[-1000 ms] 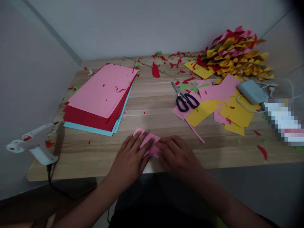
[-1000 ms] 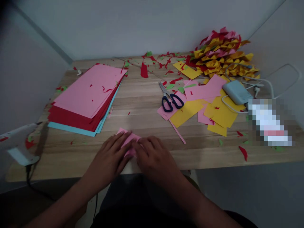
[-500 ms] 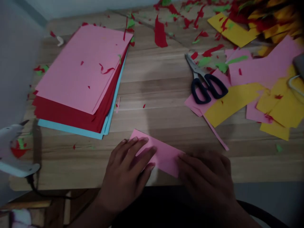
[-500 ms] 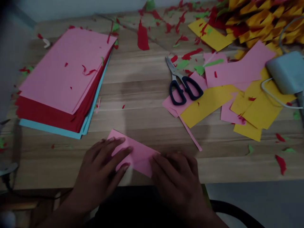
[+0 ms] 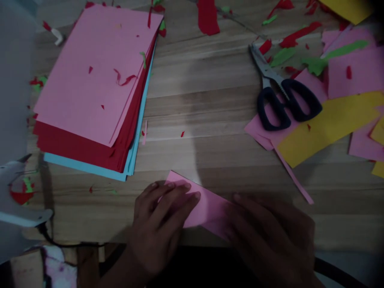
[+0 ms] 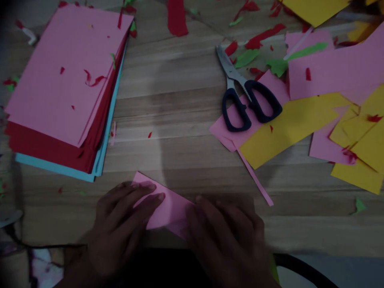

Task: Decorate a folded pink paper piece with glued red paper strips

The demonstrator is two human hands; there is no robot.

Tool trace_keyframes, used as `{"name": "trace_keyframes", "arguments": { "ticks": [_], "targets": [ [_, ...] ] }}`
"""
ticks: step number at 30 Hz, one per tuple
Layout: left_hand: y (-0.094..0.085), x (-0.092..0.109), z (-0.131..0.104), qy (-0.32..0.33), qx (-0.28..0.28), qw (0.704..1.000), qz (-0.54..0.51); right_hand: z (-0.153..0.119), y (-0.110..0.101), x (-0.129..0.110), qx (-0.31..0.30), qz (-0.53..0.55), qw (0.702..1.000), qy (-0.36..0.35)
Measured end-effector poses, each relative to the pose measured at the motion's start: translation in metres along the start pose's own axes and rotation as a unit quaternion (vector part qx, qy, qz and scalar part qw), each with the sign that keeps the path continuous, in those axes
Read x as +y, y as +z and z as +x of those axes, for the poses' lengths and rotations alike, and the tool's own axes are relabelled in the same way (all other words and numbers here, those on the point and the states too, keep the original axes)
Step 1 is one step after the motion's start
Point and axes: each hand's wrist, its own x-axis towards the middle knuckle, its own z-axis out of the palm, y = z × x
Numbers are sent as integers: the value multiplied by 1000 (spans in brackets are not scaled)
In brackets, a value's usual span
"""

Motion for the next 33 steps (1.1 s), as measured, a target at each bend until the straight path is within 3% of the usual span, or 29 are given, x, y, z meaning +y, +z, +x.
{"name": "trace_keyframes", "arguments": {
  "ticks": [3, 9, 17, 21, 27, 29, 31, 33],
  "targets": [
    [-2, 3, 3, 0, -8, 1000, 14, 11, 0, -7, 35, -52, 998, -7],
    [-15, 9, 13, -54, -9, 997, 56, 21, 3, -30, 46, -68, 995, 54],
    [-17, -18, 31, -103, -11, 993, -51, 33, 5, -36, -26, -18, 994, 108],
    [-21, -18, 37, -65, -14, 991, -117, 40, 3, -35, -39, -8, 992, 117],
    [-27, -19, 36, -82, -28, 982, -167, 45, 5, -32, -59, -28, 994, 87],
    [-33, -20, 37, -99, -66, 979, -165, 45, 6, -31, -65, -28, 994, 89],
    [-44, -16, 39, -100, -99, 974, -180, 47, 4, -31, -42, -14, 996, 72],
    [-58, -8, 42, -55, -55, 973, -217, 48, -4, -31, 38, 20, 999, 18]
  ]
}}
